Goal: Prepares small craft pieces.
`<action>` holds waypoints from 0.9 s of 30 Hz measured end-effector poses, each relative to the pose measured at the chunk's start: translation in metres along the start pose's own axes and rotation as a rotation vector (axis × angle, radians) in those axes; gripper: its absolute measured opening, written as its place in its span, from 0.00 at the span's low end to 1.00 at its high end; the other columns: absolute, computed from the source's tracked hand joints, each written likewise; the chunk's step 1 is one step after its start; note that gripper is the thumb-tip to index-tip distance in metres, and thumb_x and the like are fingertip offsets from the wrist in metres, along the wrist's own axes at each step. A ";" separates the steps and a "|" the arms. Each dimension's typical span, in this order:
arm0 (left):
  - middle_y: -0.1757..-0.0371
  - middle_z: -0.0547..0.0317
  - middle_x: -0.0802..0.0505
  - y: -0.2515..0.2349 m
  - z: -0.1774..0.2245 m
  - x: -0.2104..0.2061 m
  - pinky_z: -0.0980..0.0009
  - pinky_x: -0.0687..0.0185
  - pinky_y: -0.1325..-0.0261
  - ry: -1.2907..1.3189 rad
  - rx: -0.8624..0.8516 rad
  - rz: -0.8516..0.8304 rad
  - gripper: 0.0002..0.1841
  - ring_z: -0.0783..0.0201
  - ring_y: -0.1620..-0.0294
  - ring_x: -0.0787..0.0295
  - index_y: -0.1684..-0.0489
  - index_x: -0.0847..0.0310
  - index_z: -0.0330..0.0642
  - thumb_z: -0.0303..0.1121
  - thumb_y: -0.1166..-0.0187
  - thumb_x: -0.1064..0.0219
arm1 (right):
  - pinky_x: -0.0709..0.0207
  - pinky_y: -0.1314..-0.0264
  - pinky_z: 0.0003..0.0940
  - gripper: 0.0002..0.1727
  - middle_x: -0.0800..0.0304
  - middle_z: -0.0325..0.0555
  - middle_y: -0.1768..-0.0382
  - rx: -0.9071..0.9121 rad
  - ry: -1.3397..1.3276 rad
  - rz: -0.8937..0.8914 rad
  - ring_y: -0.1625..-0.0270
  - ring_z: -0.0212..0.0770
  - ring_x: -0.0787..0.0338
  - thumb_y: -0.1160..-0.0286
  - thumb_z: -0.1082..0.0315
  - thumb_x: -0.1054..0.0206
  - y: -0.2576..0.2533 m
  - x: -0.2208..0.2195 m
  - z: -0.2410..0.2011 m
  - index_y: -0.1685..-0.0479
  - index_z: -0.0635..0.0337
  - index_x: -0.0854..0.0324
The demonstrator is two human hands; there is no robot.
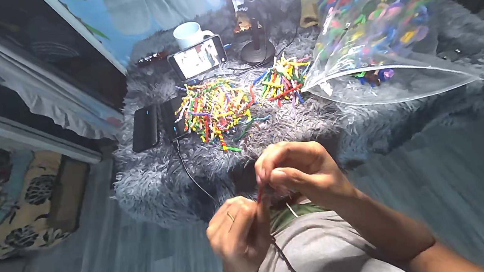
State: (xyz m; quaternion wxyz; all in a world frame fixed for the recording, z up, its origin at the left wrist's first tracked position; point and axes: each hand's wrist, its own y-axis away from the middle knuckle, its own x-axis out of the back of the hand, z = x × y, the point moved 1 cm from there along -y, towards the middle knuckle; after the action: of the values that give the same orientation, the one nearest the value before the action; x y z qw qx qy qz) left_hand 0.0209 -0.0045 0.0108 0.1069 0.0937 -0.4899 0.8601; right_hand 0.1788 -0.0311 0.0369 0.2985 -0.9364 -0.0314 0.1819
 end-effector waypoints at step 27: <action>0.82 0.56 0.15 -0.003 -0.012 -0.014 0.78 0.18 0.50 -0.489 -0.126 0.107 0.17 0.67 0.71 0.13 0.82 0.17 0.35 0.33 0.20 0.33 | 0.21 0.64 0.11 0.06 0.10 0.37 0.65 0.003 0.518 0.258 0.69 0.17 0.17 0.22 0.78 0.35 -0.009 -0.011 -0.003 0.58 0.69 0.13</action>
State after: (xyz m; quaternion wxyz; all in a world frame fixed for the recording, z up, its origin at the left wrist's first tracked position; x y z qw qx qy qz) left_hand 0.0348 0.0059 0.0037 -0.0548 0.2662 -0.5582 0.7839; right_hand 0.1703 -0.0277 0.0478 0.2723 -0.9474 0.1658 -0.0268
